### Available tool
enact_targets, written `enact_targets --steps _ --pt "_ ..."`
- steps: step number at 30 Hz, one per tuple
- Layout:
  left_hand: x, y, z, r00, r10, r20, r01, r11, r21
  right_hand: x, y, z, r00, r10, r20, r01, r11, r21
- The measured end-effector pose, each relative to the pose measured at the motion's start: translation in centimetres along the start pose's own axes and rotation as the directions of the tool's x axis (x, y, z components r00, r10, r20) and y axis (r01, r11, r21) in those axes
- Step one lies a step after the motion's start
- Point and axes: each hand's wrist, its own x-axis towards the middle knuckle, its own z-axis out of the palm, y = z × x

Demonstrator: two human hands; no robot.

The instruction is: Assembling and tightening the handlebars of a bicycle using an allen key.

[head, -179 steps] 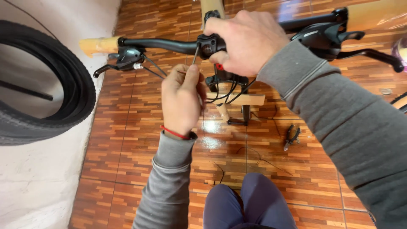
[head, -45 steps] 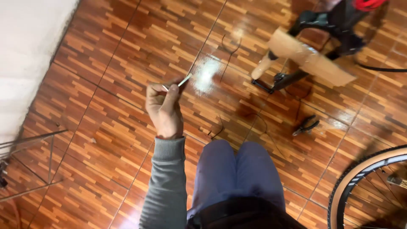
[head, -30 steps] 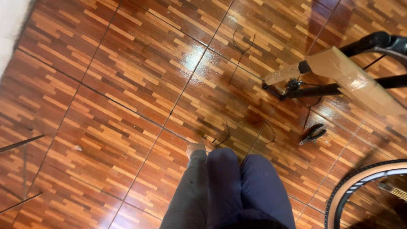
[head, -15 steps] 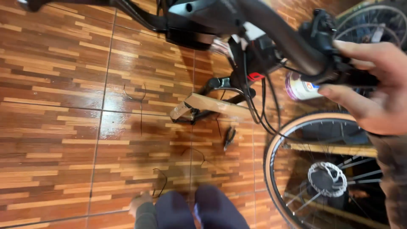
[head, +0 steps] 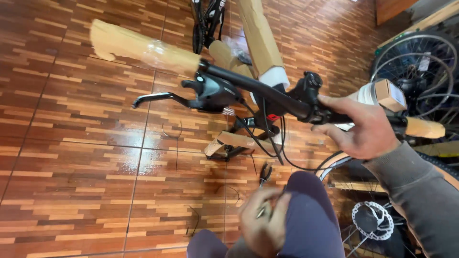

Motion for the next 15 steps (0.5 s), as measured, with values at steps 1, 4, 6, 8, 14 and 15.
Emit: enact_targets --steps 1,4,6,8,14,15 --pt "0.1 3.0 1.0 0.973 0.223 -0.065 -0.228 0.97 -0.086 0.0 -0.2 -0.1 1.0 0.002 0.029 -0.002 1.0 -0.003" --pt "0.3 6.1 4.6 0.946 0.3 -0.121 -0.316 0.938 -0.142 -1.0 0.0 -0.1 0.999 -0.011 0.04 0.011 1.0 -0.006" --pt "1.8 5.8 7.5 0.944 0.278 -0.175 -0.31 0.931 -0.193 0.2 0.5 -0.1 0.997 -0.079 0.018 0.079 0.997 0.0" --pt "2.2 5.3 9.5 0.954 0.222 -0.201 -0.268 0.932 -0.244 -0.1 0.5 -0.1 0.994 -0.106 0.015 0.106 0.994 0.015" --pt "5.2 3.7 12.6 0.89 0.191 -0.414 -0.314 0.915 -0.253 -0.9 2.4 0.0 0.979 -0.2 0.037 0.201 0.979 -0.023" --pt "5.5 3.1 12.9 0.831 0.321 -0.454 -0.402 0.911 -0.092 -1.0 2.8 0.0 0.969 -0.247 0.019 0.247 0.968 -0.043"
